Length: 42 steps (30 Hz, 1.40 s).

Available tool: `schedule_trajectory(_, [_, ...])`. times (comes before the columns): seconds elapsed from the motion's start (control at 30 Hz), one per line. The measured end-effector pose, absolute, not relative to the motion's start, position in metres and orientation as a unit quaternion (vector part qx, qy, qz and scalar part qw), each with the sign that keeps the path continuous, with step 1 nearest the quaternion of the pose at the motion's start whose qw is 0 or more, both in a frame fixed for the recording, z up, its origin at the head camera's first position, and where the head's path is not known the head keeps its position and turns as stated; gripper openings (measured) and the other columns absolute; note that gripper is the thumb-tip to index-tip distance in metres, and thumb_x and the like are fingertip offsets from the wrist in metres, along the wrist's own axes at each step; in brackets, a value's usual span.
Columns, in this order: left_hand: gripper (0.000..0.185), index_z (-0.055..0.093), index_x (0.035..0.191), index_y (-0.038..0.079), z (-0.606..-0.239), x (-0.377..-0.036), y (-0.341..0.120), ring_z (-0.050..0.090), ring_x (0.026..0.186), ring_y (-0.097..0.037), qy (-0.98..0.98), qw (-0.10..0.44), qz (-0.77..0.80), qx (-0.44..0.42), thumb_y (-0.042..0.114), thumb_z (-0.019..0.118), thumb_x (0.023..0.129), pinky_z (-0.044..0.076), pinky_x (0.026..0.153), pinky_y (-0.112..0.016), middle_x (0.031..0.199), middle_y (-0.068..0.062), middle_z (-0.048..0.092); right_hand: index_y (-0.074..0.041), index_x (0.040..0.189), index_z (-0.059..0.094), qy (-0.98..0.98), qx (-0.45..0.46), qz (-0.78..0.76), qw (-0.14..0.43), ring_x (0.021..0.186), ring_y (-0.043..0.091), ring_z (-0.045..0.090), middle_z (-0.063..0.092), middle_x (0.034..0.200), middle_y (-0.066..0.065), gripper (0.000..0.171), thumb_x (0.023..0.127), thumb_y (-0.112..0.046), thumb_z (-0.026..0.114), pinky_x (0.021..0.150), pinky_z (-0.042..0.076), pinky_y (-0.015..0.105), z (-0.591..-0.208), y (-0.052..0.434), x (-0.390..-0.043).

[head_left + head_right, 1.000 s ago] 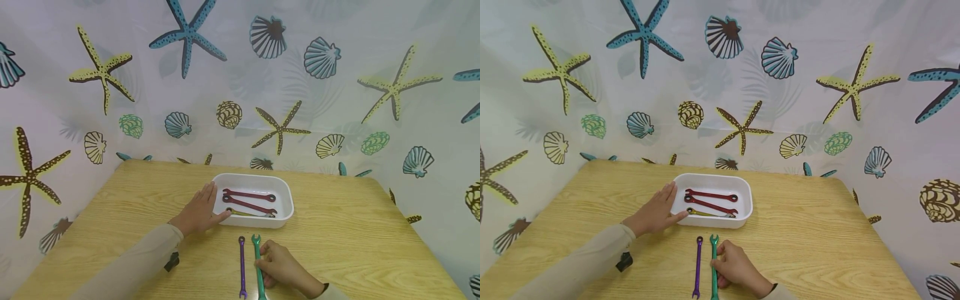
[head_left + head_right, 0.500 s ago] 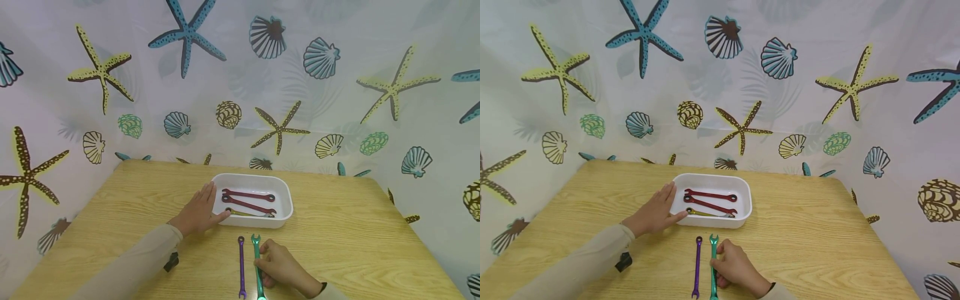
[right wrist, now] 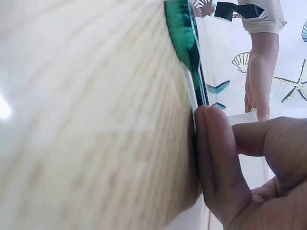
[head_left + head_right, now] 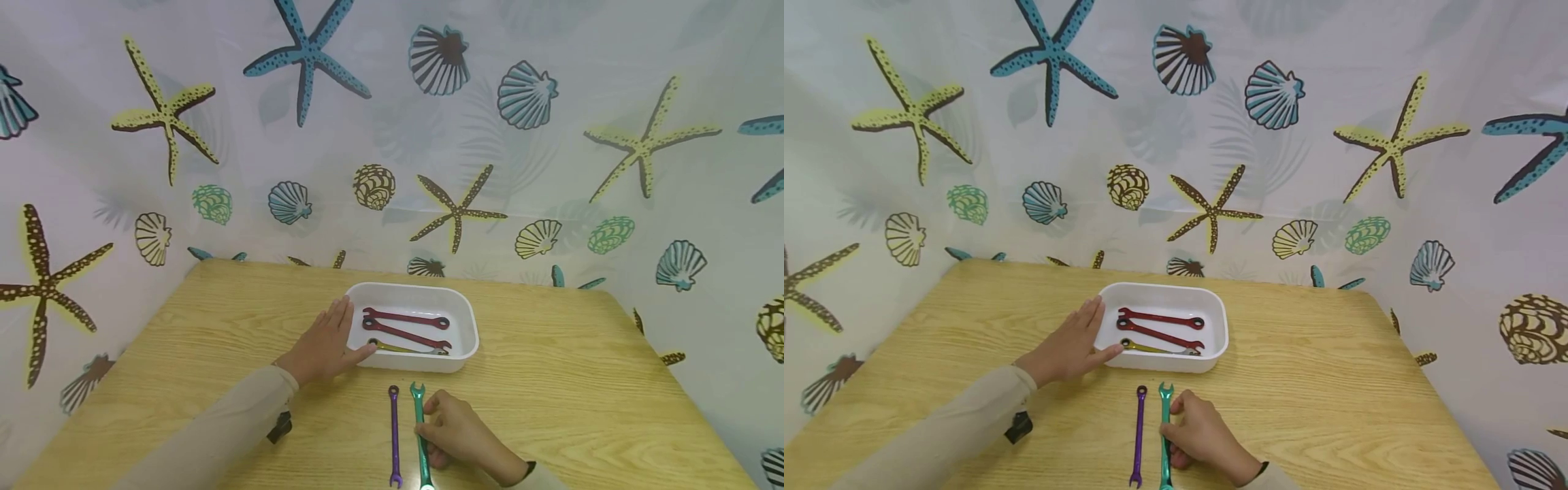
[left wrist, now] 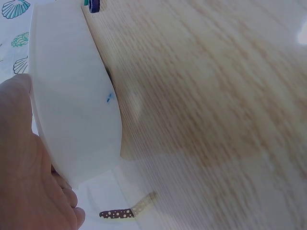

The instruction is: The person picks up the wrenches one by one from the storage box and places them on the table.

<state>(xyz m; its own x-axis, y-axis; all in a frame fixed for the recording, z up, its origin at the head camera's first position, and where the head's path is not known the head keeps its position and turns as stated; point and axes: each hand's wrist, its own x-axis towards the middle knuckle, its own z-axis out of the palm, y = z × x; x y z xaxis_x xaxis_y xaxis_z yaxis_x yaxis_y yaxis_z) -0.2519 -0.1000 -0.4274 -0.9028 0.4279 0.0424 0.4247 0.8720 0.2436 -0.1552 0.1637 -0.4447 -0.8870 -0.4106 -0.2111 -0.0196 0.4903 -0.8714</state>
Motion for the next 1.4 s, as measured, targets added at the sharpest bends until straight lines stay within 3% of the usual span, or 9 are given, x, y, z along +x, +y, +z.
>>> schedule_trajectory(0.77, [0.101,0.011,0.151,-0.005,-0.431,-0.254,-0.101,0.006,0.147,-0.034,0.967,0.001,0.126,0.222,0.073,0.032,0.090,0.013,0.117,-0.048,0.159,-0.019,0.005,0.008,0.108,0.050,0.833,-0.125,-0.494,0.215,0.049,0.015,0.064,0.063,0.063,0.007,0.031,0.087,-0.008,0.067,0.047,0.055,0.032,-0.441,0.165,-0.157])
schedule_trajectory(1.03, [0.100,0.012,0.151,-0.005,-0.429,-0.252,-0.101,0.006,0.147,-0.034,0.967,0.005,0.125,0.221,0.072,0.032,0.091,0.013,0.117,-0.048,0.159,-0.020,0.005,0.008,0.116,0.049,0.830,-0.153,-0.501,0.189,0.052,0.021,0.065,0.064,0.066,0.007,0.038,0.090,-0.014,0.066,0.049,0.054,0.031,-0.430,0.168,-0.161])
schedule_trajectory(1.27, [0.100,0.012,0.151,-0.005,-0.427,-0.251,-0.101,0.006,0.147,-0.034,0.967,0.006,0.127,0.219,0.072,0.033,0.090,0.014,0.117,-0.048,0.159,-0.020,0.006,0.004,0.121,0.053,0.825,-0.222,-0.502,0.136,0.076,0.034,0.070,0.067,0.092,0.014,0.035,0.093,-0.015,0.063,0.064,0.058,0.032,-0.397,0.166,-0.174])
schedule_trajectory(1.4, [0.099,0.013,0.151,-0.005,-0.425,-0.250,-0.100,0.006,0.147,-0.034,0.967,0.004,0.134,0.218,0.071,0.035,0.091,0.014,0.117,-0.049,0.159,-0.020,0.006,-0.001,0.119,0.056,0.837,-0.237,-0.487,0.082,0.087,0.028,0.068,0.067,0.100,0.013,0.031,0.093,-0.015,0.064,0.072,0.056,0.029,-0.378,0.164,-0.189])
